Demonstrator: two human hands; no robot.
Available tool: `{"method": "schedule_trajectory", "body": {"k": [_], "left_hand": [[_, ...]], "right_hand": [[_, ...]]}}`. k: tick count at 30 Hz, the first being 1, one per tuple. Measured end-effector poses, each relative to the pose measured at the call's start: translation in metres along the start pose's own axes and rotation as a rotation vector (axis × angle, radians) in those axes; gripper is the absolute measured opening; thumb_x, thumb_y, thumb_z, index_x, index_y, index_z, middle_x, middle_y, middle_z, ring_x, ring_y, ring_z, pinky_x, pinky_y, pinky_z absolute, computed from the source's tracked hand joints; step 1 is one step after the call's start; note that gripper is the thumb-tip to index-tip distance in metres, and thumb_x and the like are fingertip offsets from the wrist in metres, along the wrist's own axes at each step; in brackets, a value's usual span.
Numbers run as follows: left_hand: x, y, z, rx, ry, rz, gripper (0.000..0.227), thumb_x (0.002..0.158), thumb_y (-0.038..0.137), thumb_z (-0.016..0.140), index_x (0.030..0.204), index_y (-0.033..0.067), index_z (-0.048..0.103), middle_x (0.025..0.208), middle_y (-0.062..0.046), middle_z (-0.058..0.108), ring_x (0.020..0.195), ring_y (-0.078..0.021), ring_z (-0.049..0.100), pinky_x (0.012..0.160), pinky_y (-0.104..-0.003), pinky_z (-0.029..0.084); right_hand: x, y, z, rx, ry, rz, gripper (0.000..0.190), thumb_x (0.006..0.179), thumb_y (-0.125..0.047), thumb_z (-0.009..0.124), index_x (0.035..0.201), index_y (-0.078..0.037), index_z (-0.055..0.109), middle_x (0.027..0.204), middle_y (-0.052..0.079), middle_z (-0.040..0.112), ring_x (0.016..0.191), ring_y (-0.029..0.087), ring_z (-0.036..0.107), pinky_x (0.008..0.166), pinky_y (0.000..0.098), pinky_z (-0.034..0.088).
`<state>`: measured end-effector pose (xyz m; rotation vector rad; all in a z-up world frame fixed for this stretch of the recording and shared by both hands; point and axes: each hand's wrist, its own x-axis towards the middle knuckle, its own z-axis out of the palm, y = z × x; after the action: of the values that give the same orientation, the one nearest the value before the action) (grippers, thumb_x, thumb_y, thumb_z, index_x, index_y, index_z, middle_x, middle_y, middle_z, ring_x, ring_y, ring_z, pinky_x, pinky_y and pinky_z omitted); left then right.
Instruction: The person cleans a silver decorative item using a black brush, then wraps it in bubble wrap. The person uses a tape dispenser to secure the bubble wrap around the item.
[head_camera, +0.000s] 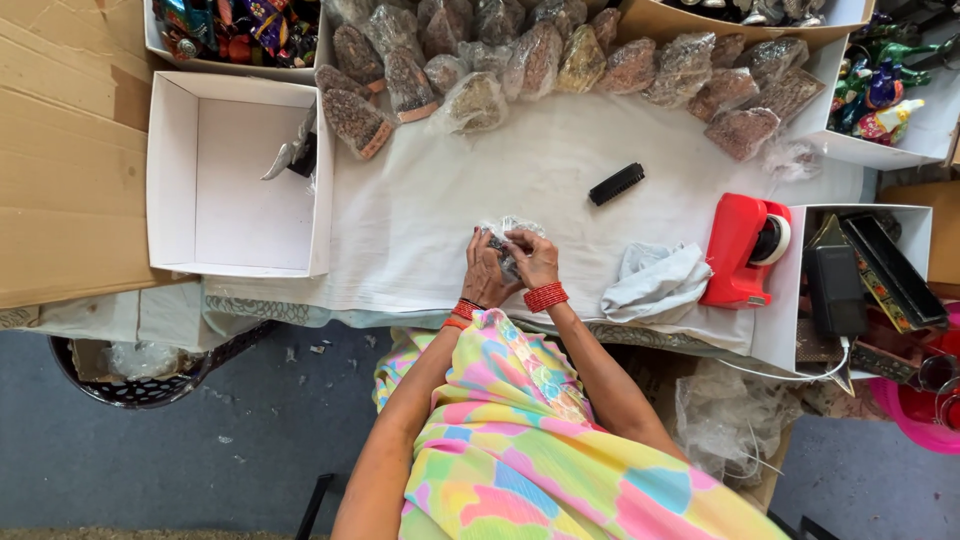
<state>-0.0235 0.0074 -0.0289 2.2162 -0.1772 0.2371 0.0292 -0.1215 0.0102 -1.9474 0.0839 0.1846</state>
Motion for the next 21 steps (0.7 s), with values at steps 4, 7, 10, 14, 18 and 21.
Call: {"method": "schedule_trajectory", "body": {"k": [4, 7, 10, 14, 18, 21], "left_hand": [[0.009, 0.016, -0.013, 0.012, 0.014, -0.005, 0.101, 0.064, 0.037, 0.096, 0.138, 0.0079, 0.033, 0.147, -0.025, 0.037, 0.146, -0.0528, 0.029, 0.119, -0.057, 0.032], [0.013, 0.02, -0.016, 0.002, 0.029, -0.027, 0.109, 0.064, 0.029, 0.094, 0.148, 0.0041, 0.028, 0.143, -0.024, 0.036, 0.143, -0.0514, 0.032, 0.118, -0.057, 0.034], [0.008, 0.009, -0.007, 0.007, -0.005, -0.097, 0.103, 0.064, 0.017, 0.09, 0.147, 0.0025, 0.032, 0.139, -0.024, 0.037, 0.141, -0.0517, 0.033, 0.115, -0.055, 0.037], [0.006, 0.006, -0.006, 0.096, -0.009, -0.097, 0.077, 0.074, 0.005, 0.082, 0.14, 0.0004, 0.042, 0.143, -0.023, 0.034, 0.144, -0.0484, 0.035, 0.117, -0.05, 0.042], [0.009, 0.013, -0.014, 0.066, -0.033, -0.082, 0.065, 0.075, 0.005, 0.081, 0.131, -0.0038, 0.048, 0.156, -0.026, 0.027, 0.146, -0.0487, 0.034, 0.116, -0.046, 0.045], [0.014, 0.022, -0.023, 0.113, -0.054, -0.07, 0.067, 0.077, 0.003, 0.08, 0.136, -0.0056, 0.048, 0.164, -0.027, 0.02, 0.148, -0.0475, 0.033, 0.115, -0.046, 0.044]], "right_hand": [[-0.007, -0.005, 0.001, -0.018, 0.002, -0.068, 0.015, 0.088, -0.001, 0.073, 0.101, -0.007, 0.079, 0.095, 0.008, 0.078, 0.084, 0.019, 0.078, 0.077, 0.0308, 0.061], [-0.013, -0.013, 0.003, -0.191, 0.007, -0.187, 0.017, 0.083, 0.005, 0.071, 0.095, -0.004, 0.078, 0.09, 0.011, 0.07, 0.079, 0.026, 0.071, 0.071, 0.036, 0.057], [-0.02, -0.02, 0.007, -0.276, -0.013, -0.164, 0.019, 0.083, 0.005, 0.068, 0.096, -0.005, 0.077, 0.093, 0.01, 0.067, 0.085, 0.027, 0.068, 0.075, 0.0373, 0.056], [-0.035, -0.024, 0.006, -0.529, 0.029, -0.383, 0.03, 0.083, 0.003, 0.066, 0.11, -0.006, 0.073, 0.112, 0.008, 0.069, 0.106, 0.031, 0.061, 0.092, 0.0412, 0.05], [-0.048, -0.045, -0.008, -0.604, -0.092, -0.439, 0.054, 0.076, 0.005, 0.062, 0.128, -0.005, 0.069, 0.126, 0.007, 0.067, 0.114, 0.03, 0.058, 0.093, 0.0435, 0.046], [-0.05, -0.041, -0.011, -0.625, -0.11, -0.498, 0.052, 0.08, 0.004, 0.062, 0.13, -0.006, 0.068, 0.131, 0.006, 0.066, 0.118, 0.028, 0.059, 0.095, 0.0428, 0.046]]}}
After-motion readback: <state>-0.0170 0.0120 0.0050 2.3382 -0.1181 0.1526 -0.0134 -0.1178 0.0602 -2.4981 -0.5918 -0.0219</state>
